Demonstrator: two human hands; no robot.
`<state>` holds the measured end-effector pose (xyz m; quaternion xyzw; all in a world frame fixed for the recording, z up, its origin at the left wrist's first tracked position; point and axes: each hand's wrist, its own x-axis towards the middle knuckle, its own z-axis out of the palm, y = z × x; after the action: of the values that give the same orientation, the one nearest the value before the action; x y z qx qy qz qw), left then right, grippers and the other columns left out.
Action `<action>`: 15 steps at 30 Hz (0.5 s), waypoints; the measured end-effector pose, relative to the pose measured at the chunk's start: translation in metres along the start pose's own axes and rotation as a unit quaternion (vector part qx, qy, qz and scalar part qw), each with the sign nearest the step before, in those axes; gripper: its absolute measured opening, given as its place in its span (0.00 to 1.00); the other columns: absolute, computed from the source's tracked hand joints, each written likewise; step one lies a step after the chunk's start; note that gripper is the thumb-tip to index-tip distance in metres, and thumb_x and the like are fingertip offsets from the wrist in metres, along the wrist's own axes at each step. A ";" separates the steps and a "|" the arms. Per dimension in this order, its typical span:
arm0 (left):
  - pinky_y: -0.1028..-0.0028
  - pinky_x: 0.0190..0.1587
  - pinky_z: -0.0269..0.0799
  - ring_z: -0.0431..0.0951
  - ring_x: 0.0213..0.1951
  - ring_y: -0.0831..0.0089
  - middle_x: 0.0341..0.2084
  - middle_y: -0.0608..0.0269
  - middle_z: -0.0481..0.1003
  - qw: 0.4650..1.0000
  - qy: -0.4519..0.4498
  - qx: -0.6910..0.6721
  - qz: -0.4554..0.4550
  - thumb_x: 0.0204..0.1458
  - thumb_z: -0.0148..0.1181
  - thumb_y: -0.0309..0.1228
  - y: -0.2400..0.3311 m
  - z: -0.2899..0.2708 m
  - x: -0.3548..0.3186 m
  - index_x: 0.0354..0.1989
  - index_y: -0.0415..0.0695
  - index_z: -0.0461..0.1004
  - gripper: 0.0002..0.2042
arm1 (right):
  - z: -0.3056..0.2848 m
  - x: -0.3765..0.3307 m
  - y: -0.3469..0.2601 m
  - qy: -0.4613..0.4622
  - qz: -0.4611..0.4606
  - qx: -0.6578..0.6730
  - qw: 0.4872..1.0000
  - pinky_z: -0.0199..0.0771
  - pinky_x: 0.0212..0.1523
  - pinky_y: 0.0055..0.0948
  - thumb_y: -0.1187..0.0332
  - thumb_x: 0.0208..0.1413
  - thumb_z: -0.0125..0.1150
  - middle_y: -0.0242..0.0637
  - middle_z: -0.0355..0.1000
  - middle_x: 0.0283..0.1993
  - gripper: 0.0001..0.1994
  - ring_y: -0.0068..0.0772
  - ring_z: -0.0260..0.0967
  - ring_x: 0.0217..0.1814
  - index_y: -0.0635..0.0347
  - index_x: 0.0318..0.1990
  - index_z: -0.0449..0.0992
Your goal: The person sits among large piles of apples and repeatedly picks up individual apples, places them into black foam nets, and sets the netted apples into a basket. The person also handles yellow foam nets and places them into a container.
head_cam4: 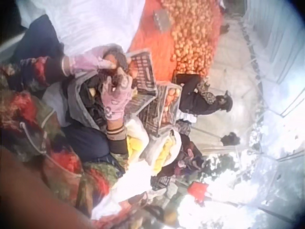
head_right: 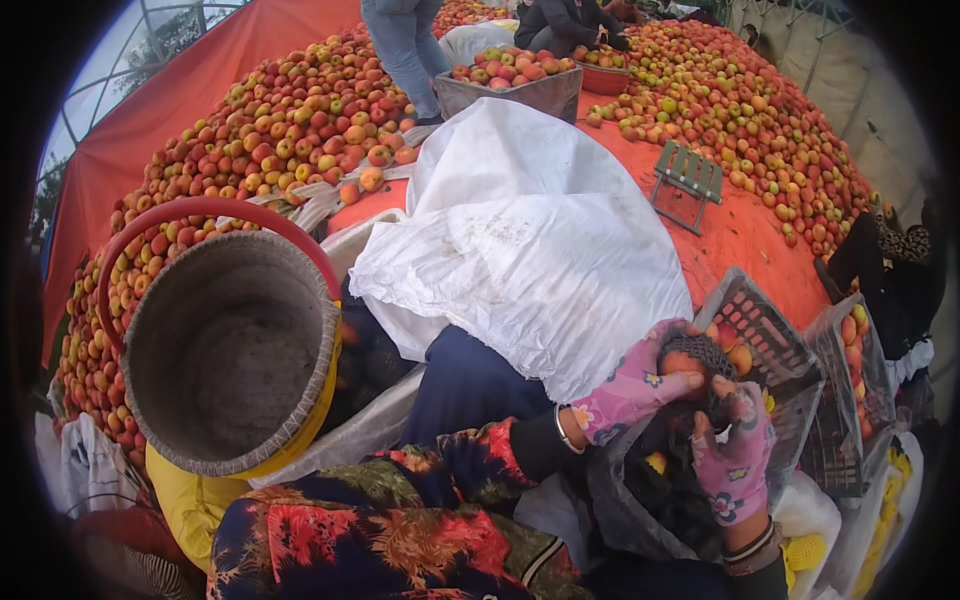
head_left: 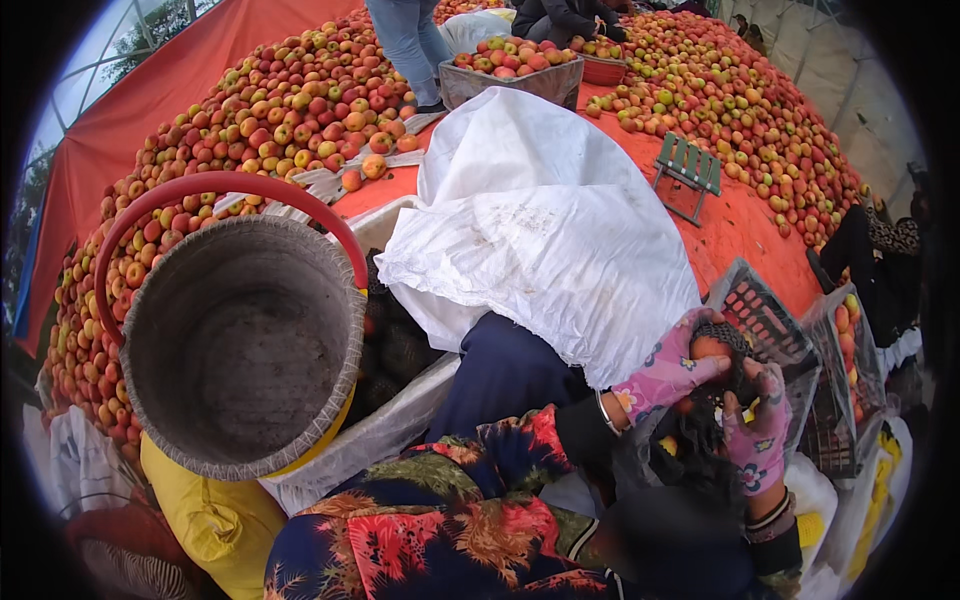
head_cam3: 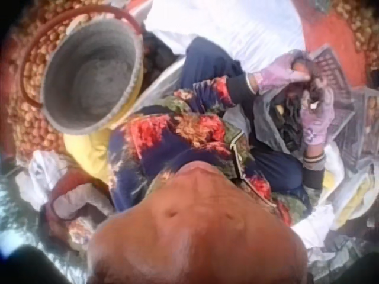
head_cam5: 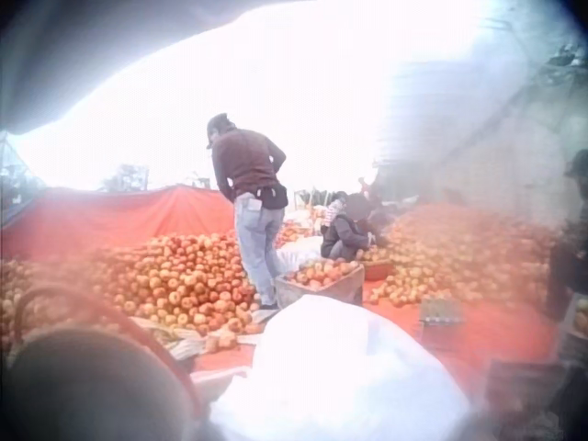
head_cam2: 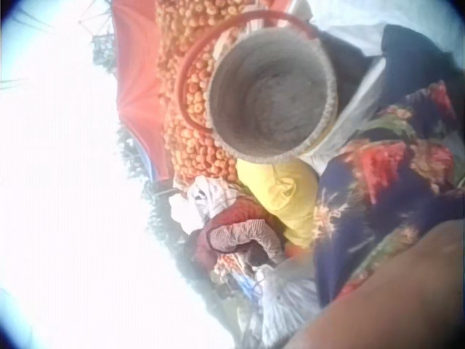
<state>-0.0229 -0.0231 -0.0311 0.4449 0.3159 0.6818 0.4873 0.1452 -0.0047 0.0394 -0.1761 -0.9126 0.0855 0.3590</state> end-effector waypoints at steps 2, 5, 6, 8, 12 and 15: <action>0.75 0.53 0.63 0.66 0.51 0.74 0.48 0.59 0.65 0.996 0.014 0.066 0.062 0.46 0.62 0.28 -0.016 0.008 0.012 0.54 0.39 0.58 0.27 | -0.005 -0.003 -0.015 -0.077 0.025 0.036 0.996 0.68 0.29 0.32 0.78 0.43 0.61 0.40 0.68 0.36 0.30 0.38 0.69 0.32 0.55 0.56 0.60; 0.74 0.53 0.64 0.66 0.52 0.73 0.49 0.59 0.64 0.992 0.039 0.065 0.098 0.45 0.61 0.22 0.000 0.002 0.012 0.53 0.40 0.60 0.26 | 0.004 -0.008 0.010 0.095 0.307 0.282 0.904 0.66 0.34 0.21 0.72 0.56 0.53 0.34 0.68 0.39 0.12 0.21 0.66 0.35 0.64 0.47 0.67; 0.73 0.53 0.65 0.65 0.52 0.72 0.50 0.58 0.63 0.984 0.049 0.096 0.144 0.44 0.60 0.21 -0.002 0.000 0.011 0.53 0.40 0.60 0.26 | 0.009 0.000 0.024 0.153 0.314 0.266 0.898 0.66 0.33 0.19 0.68 0.59 0.50 0.33 0.68 0.39 0.12 0.20 0.65 0.34 0.65 0.47 0.67; 0.70 0.54 0.65 0.65 0.54 0.69 0.52 0.56 0.61 0.982 0.030 0.077 0.169 0.44 0.60 0.22 0.003 0.009 0.011 0.54 0.40 0.60 0.26 | 0.000 0.006 0.026 0.090 0.454 0.352 0.814 0.70 0.36 0.27 0.54 0.60 0.47 0.35 0.66 0.47 0.22 0.22 0.65 0.39 0.61 0.54 0.63; 0.67 0.55 0.63 0.63 0.56 0.63 0.55 0.53 0.60 0.951 -0.024 0.243 0.191 0.42 0.62 0.25 0.001 0.014 0.006 0.59 0.39 0.54 0.33 | 0.012 0.013 0.000 0.011 0.445 0.594 0.670 0.74 0.38 0.29 0.54 0.60 0.48 0.36 0.66 0.46 0.22 0.25 0.67 0.44 0.59 0.55 0.60; 0.68 0.57 0.61 0.63 0.56 0.66 0.55 0.54 0.59 0.994 -0.061 -0.092 -0.017 0.49 0.57 0.26 0.023 0.019 -0.010 0.65 0.40 0.43 0.36 | 0.016 -0.006 0.030 0.022 0.444 0.456 0.772 0.71 0.41 0.25 0.55 0.58 0.52 0.38 0.68 0.45 0.23 0.27 0.68 0.44 0.63 0.53 0.63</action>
<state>-0.0127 -0.0405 -0.0062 0.4332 0.2290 0.6710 0.5565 0.1456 0.0199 0.0155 -0.3790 -0.5792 0.6371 0.3391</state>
